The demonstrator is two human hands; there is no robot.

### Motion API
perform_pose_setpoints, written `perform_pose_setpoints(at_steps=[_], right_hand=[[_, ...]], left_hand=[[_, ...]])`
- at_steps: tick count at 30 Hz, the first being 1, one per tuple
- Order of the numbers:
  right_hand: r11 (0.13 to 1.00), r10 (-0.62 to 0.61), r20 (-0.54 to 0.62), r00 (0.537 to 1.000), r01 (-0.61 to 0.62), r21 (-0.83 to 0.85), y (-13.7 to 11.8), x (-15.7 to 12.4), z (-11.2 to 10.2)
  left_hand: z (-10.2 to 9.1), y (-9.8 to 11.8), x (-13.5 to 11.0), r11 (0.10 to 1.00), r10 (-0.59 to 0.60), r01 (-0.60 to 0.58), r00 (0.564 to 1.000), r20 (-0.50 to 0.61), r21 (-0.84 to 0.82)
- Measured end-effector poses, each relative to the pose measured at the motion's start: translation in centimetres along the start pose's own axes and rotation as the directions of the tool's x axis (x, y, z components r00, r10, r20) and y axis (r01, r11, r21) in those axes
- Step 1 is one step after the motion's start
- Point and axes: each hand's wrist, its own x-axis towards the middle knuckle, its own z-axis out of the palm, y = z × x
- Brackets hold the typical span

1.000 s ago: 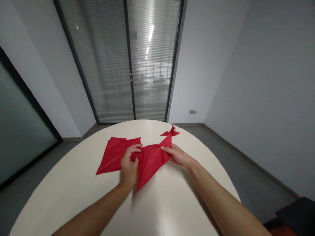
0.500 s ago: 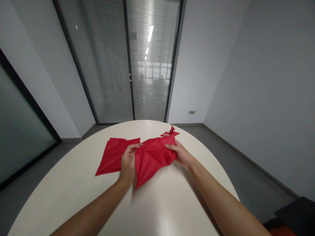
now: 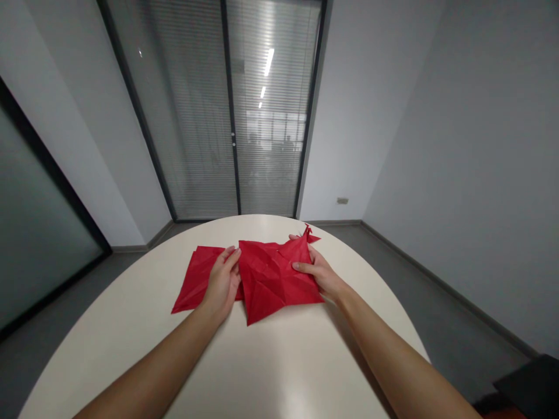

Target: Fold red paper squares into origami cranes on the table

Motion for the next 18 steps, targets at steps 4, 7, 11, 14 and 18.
perform_pose_setpoints(at_steps=[4, 7, 11, 14, 18], right_hand=[[0.999, -0.041, -0.011, 0.999, 0.040, -0.016, 0.3, 0.5, -0.3], [0.997, -0.080, -0.029, 0.996, 0.080, -0.008, 0.2, 0.6, -0.3], [0.994, -0.099, -0.093, 0.991, 0.102, 0.028, -0.2, 0.7, 0.3], [0.995, -0.097, -0.187, 0.977, 0.093, -0.030, -0.2, 1.0, 0.3], [0.984, -0.176, -0.319, 0.931, 0.154, -0.092, 0.3, 1.8, -0.4]], left_hand=[[0.8, -0.5, -1.0, 0.986, -0.158, 0.148, 0.978, 0.135, 0.078], [0.4, -0.6, -0.7, 0.973, -0.065, 0.048, 0.995, 0.070, 0.224], [-0.6, 0.0, 0.5, 0.800, 0.238, -0.231, 0.969, 0.061, 0.554], [-0.8, 0.9, 0.8, 0.680, 0.352, -0.372, 0.922, 0.164, 0.632], [-0.5, 2.0, 0.7, 0.578, 0.388, -0.426, 0.894, 0.225, 0.696]])
